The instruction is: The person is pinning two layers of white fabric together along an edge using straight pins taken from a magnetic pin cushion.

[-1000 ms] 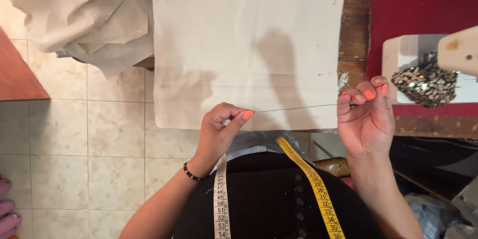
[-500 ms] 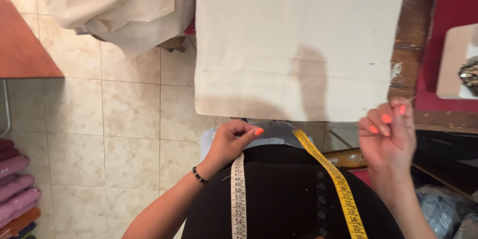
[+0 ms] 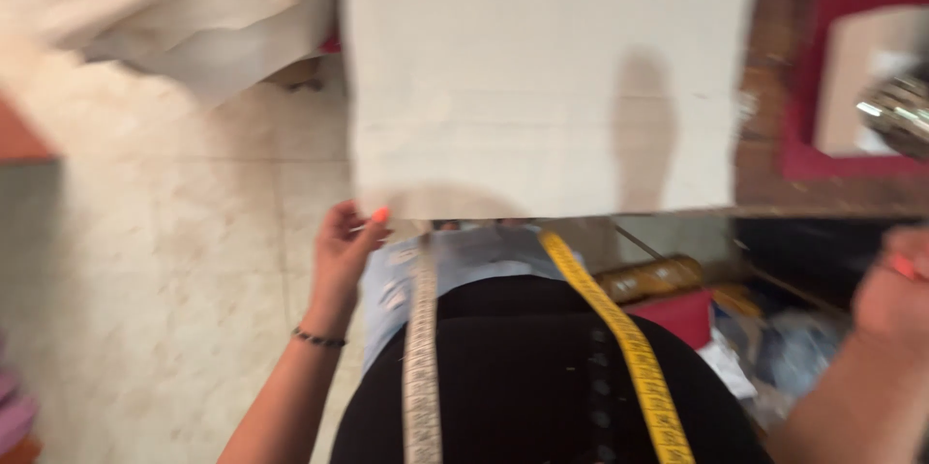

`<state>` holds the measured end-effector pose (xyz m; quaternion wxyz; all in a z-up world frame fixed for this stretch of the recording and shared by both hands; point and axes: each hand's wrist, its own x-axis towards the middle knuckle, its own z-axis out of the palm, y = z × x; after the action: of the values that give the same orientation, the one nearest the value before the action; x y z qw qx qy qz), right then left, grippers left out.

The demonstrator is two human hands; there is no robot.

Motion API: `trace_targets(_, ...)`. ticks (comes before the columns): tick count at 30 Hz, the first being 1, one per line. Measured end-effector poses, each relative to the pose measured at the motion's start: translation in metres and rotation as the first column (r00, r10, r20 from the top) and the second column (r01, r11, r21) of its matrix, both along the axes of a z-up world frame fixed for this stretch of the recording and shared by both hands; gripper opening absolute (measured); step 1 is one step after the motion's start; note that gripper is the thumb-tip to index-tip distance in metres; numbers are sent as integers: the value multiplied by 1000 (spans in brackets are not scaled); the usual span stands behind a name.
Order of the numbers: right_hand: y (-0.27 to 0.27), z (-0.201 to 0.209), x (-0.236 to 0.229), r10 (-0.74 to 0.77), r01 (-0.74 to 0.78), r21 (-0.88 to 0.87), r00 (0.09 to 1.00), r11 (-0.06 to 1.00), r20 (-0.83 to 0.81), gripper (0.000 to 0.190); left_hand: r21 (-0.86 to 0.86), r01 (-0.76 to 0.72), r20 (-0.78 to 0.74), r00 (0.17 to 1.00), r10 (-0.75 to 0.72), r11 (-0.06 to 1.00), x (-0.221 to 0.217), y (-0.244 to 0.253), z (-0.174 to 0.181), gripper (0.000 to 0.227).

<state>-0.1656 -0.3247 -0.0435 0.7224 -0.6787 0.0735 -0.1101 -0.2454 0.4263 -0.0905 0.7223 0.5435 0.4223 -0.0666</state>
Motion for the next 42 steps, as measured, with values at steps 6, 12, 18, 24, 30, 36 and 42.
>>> trace_targets(6,227,146,11,-173,161,-403,985,901,5,37,122,5,15,1000,-7,993,7,5,21,29)
trace_targets(12,262,164,-5,168,-152,-308,986,939,24,8,697,166,123,931,-344,697,41,-34,110,46)
trace_targets(18,349,189,32,300,-307,16,938,951,175,16,529,731,633,-3,-774,430,136,-196,180,86)
trace_targets(24,231,182,34,223,-335,567,940,752,259,21,160,756,785,292,-546,634,138,-238,169,36)
trace_targets(30,209,144,39,-78,103,604,995,791,-68,13,152,516,465,716,-522,843,121,-225,144,16)
trace_targets(36,194,112,55,-110,200,551,975,810,-191,9,144,399,399,814,-422,906,99,-244,128,9)
trace_targets(42,161,96,65,-126,239,600,966,763,-225,7,214,340,324,859,-395,916,94,-261,127,12)
